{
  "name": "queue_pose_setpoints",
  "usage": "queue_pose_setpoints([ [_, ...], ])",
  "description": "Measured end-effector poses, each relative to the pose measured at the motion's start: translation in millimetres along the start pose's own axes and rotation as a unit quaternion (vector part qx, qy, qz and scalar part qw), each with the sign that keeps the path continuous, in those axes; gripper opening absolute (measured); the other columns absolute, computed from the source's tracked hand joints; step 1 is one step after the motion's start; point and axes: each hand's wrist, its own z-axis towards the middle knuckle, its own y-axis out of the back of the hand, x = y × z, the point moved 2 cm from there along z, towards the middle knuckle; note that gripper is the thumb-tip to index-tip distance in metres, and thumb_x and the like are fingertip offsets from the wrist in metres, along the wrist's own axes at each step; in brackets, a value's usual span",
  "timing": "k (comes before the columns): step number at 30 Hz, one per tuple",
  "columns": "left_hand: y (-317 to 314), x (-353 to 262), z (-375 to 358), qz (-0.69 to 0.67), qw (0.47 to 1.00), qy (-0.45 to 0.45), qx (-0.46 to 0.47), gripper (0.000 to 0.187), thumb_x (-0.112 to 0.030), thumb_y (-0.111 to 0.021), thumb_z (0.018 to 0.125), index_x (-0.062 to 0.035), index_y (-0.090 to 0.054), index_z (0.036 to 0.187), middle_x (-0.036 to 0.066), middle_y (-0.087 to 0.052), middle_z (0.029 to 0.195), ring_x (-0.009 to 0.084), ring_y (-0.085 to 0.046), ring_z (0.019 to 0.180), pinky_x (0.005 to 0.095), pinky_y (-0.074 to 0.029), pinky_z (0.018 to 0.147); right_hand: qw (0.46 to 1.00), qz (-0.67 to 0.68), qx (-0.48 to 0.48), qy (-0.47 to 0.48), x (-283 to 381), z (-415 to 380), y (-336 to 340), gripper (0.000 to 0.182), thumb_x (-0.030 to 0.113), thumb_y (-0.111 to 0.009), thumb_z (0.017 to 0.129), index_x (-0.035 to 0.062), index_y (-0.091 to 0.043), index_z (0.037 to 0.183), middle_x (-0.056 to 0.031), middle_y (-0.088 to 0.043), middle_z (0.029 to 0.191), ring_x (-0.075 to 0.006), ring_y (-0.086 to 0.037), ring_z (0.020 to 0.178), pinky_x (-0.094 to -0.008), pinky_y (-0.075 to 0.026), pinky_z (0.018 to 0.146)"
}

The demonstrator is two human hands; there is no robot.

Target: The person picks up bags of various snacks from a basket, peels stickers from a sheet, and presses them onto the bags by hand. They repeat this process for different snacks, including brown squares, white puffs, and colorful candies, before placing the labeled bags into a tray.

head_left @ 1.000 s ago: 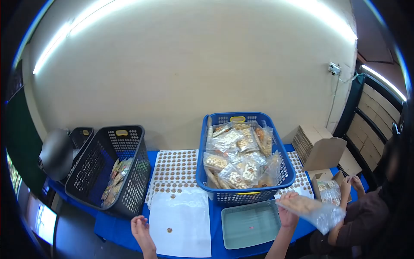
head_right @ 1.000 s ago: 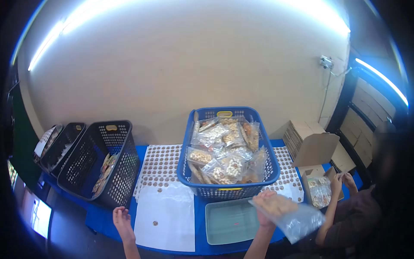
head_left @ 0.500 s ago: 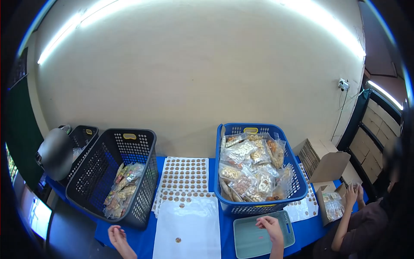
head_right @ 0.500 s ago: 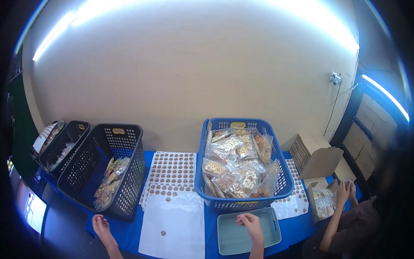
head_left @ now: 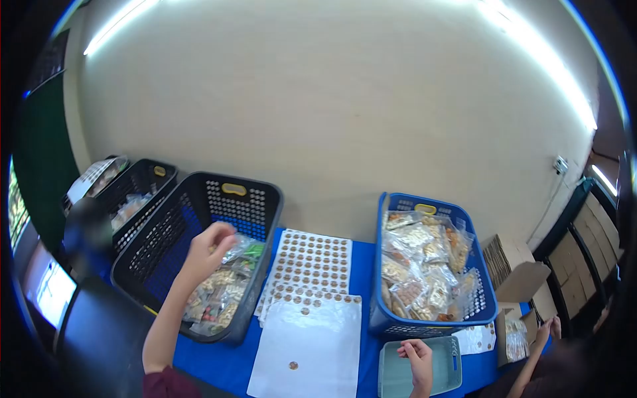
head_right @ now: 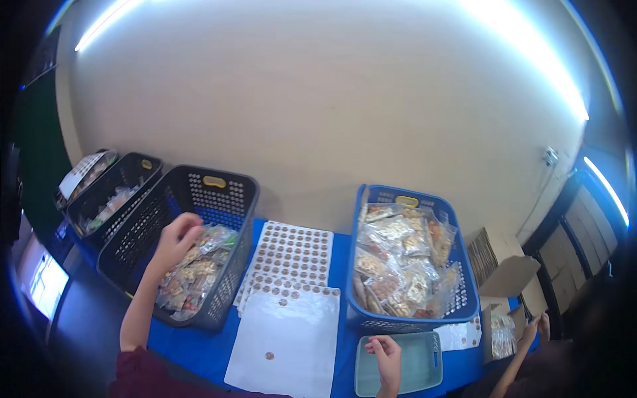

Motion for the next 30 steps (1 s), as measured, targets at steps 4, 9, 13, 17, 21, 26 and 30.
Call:
queue_pose_setpoints([
  [4, -21.0, 145.8, 28.2, 0.223, 0.961, 0.025, 0.160, 0.026, -0.020, -0.053, 0.077, -0.0033, -0.051, 0.097, 0.017, -0.058, 0.081, 0.0290, -0.058, 0.077, 0.0352, -0.045, 0.068, 0.998, -0.041, 0.019, -0.042, 2.8, -24.1, -9.3, 0.018, 0.014, -0.056, 0.080, 0.0005, -0.057, 0.092, -0.0079, -0.059, 0.082, -0.0152, -0.056, 0.076, -0.0271, -0.043, 0.067],
  [9, -42.4, 307.1, -27.4, 0.414, 0.844, 0.121, 0.320, 0.038, -0.023, -0.057, 0.072, -0.0070, -0.052, 0.106, 0.015, -0.060, 0.090, 0.0291, -0.057, 0.088, 0.0374, -0.045, 0.074, 0.995, -0.094, -0.023, -0.027, -17.1, -48.2, -8.9, 0.023, 0.018, -0.054, 0.084, -0.0019, -0.057, 0.094, -0.0067, -0.059, 0.076, -0.0120, -0.056, 0.068, -0.0238, -0.045, 0.061],
  [13, -75.0, 345.4, -72.8, 0.398, 0.766, 0.157, 0.480, 0.037, -0.024, -0.058, 0.070, -0.0068, -0.057, 0.102, 0.014, -0.060, 0.097, 0.0281, -0.056, 0.091, 0.0373, -0.045, 0.076, 0.992, -0.113, -0.021, -0.062, -47.0, -57.8, -5.7, 0.025, 0.018, -0.055, 0.083, -0.0039, -0.056, 0.096, -0.0076, -0.058, 0.080, -0.0141, -0.056, 0.073, -0.0259, -0.046, 0.065],
  [17, -123.6, 348.8, -117.6, 0.419, 0.628, 0.143, 0.641, 0.056, -0.036, -0.067, 0.060, -0.0047, -0.055, 0.106, 0.015, -0.056, 0.103, 0.0270, -0.053, 0.097, 0.0365, -0.043, 0.080, 0.990, -0.121, 0.011, -0.075, -53.8, -62.2, -33.9, 0.024, 0.016, -0.055, 0.083, -0.0026, -0.055, 0.098, -0.0062, -0.058, 0.082, -0.0124, -0.055, 0.073, -0.0243, -0.045, 0.064],
  [21, -122.0, 273.8, -148.4, 0.442, 0.674, 0.084, 0.586, 0.096, -0.044, -0.076, 0.049, -0.0018, -0.033, 0.124, 0.016, -0.047, 0.117, 0.0256, -0.049, 0.104, 0.0344, -0.041, 0.085, 0.991, -0.110, 0.062, -0.049, -46.4, -58.8, -60.1, 0.021, 0.014, -0.053, 0.084, -0.0003, -0.054, 0.100, -0.0036, -0.057, 0.081, -0.0102, -0.054, 0.073, -0.0220, -0.043, 0.064],
  [26, -117.4, 294.7, -146.9, 0.390, 0.674, 0.216, 0.589, 0.113, -0.048, -0.079, 0.045, -0.0013, -0.018, 0.128, 0.017, -0.038, 0.125, 0.0249, -0.042, 0.112, 0.0319, -0.037, 0.090, 0.989, -0.108, 0.093, -0.046, -64.0, -58.4, -64.9, 0.023, 0.012, -0.052, 0.084, -0.0002, -0.052, 0.103, -0.0038, -0.057, 0.082, -0.0101, -0.053, 0.074, -0.0220, -0.043, 0.066],
  [30, -120.8, 295.8, -144.7, 0.300, 0.679, 0.335, 0.580, 0.112, -0.050, -0.078, 0.043, -0.0016, -0.021, 0.126, 0.016, -0.037, 0.126, 0.0232, -0.038, 0.115, 0.0299, -0.033, 0.094, 0.986, -0.123, 0.104, -0.041, -52.0, -66.0, -64.5, 0.023, 0.011, -0.052, 0.083, -0.0009, -0.052, 0.103, -0.0039, -0.057, 0.081, -0.0107, -0.053, 0.074, -0.0221, -0.042, 0.066],
])
